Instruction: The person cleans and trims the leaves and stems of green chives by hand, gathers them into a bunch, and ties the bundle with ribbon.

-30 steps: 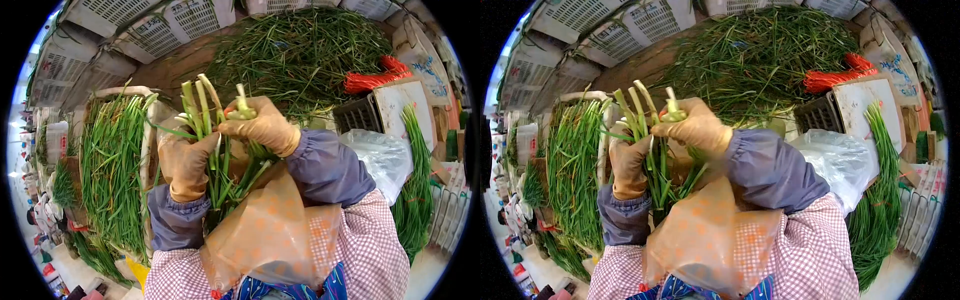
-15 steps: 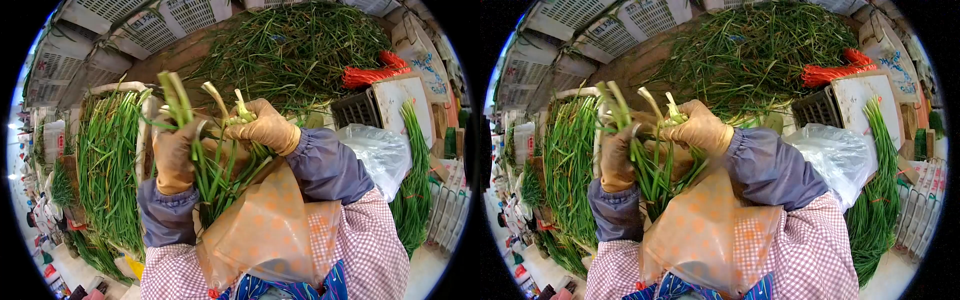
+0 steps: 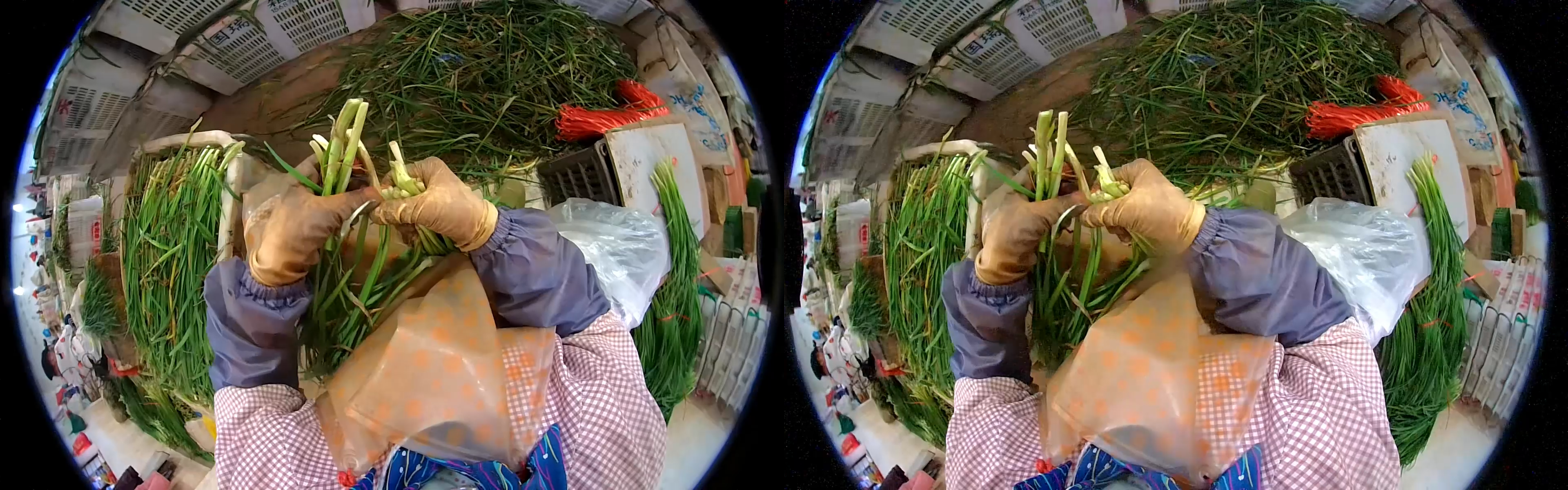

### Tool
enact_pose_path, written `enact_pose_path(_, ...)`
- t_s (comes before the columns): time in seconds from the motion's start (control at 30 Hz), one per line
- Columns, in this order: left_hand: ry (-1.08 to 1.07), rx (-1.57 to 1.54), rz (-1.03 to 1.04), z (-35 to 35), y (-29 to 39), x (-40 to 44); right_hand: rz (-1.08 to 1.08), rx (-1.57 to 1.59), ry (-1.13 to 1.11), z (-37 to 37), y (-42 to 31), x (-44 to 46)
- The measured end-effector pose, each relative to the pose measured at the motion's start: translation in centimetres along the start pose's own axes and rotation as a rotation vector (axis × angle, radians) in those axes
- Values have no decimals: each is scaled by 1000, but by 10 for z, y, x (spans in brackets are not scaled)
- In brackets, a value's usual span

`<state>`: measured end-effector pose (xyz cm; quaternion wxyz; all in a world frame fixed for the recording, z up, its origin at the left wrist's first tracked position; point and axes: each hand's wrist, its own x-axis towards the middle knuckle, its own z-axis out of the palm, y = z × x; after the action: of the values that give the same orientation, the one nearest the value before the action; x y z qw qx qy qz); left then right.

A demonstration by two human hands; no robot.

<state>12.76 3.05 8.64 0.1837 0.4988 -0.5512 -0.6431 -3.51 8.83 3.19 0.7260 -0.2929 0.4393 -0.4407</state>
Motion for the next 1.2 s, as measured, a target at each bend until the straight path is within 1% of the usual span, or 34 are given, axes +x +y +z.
enact_pose_path(0.07, -18, 105, -1, 1, 7, 1, 3, 19, -33, -3, 3, 1)
enact_pose_path(0.13, -17, 264, 198, -12, -10, 12, 6, 38, -69, -8, 6, 1)
enact_pose_path(0.2, 255, 382, -42, -17, -3, 12, 4, 0, -91, -15, 10, -1)
enact_pose_path(0.23, 416, 32, 89, -37, -8, 23, 2, 3, -90, -20, 9, -3)
enact_pose_path(0.27, 426, 53, 104, -44, -16, 28, 12, 19, -119, -23, 7, -7)
enact_pose_path(0.33, 382, -476, 30, -77, -28, 37, 13, 33, -144, -28, 5, -6)
enact_pose_path(0.37, 382, -476, 29, -72, -36, 34, -4, 80, -120, -29, 9, -4)
enact_pose_path(0.43, 274, -394, 94, -32, -26, 16, -49, 187, -25, -22, 1, -5)
enact_pose_path(0.47, 239, -425, 51, -26, -17, 9, -49, 187, -25, -21, 1, -5)
enact_pose_path(0.5, 177, -333, -19, -11, -18, 2, -72, 154, 38, -19, 1, -4)
enact_pose_path(0.53, 220, -109, -12, 13, -18, -13, -98, 120, 93, -17, 0, -1)
enact_pose_path(0.57, 139, -351, -254, 14, -10, -16, -116, 122, 84, -18, 0, -1)
enact_pose_path(0.6, 139, -350, -252, 18, -17, -17, -118, 121, 84, -17, 0, 0)
enact_pose_path(0.67, -18, -670, -318, 30, -44, -16, -137, 22, 166, -13, 0, -1)
enact_pose_path(0.7, -36, -666, -211, 32, -51, -14, -78, 56, 139, -10, -7, -6)
enact_pose_path(0.73, -30, -668, -207, 31, -51, -15, -78, 53, 133, -10, -6, -5)
enact_pose_path(0.8, -52, -579, -171, 27, -48, -14, -145, 46, 163, -14, -6, -2)
enact_pose_path(0.83, -58, -566, -171, 23, -52, -14, -163, 101, 109, -18, -14, 0)
enact_pose_path(0.87, -87, -432, -61, 18, -61, -14, -164, 102, 109, -18, -14, 1)
enact_pose_path(0.93, -135, -288, 40, 19, -62, -16, -171, -65, 64, -16, -12, 1)
enact_pose_path(1.03, -46, -216, -47, 19, -55, -20, -169, -24, 34, -17, -11, 4)
enact_pose_path(1.07, -56, -75, 39, 15, -59, -21, -166, -3, 18, -17, -11, 5)
enact_pose_path(1.1, -63, -5, 83, 15, -58, -21, -143, 14, 88, -15, -12, 6)
enact_pose_path(1.13, -66, 65, 126, 15, -57, -21, -143, 14, 88, -16, -12, 7)
enact_pose_path(1.2, -35, -408, -162, 22, -47, -24, -149, 43, -19, -18, -12, 9)
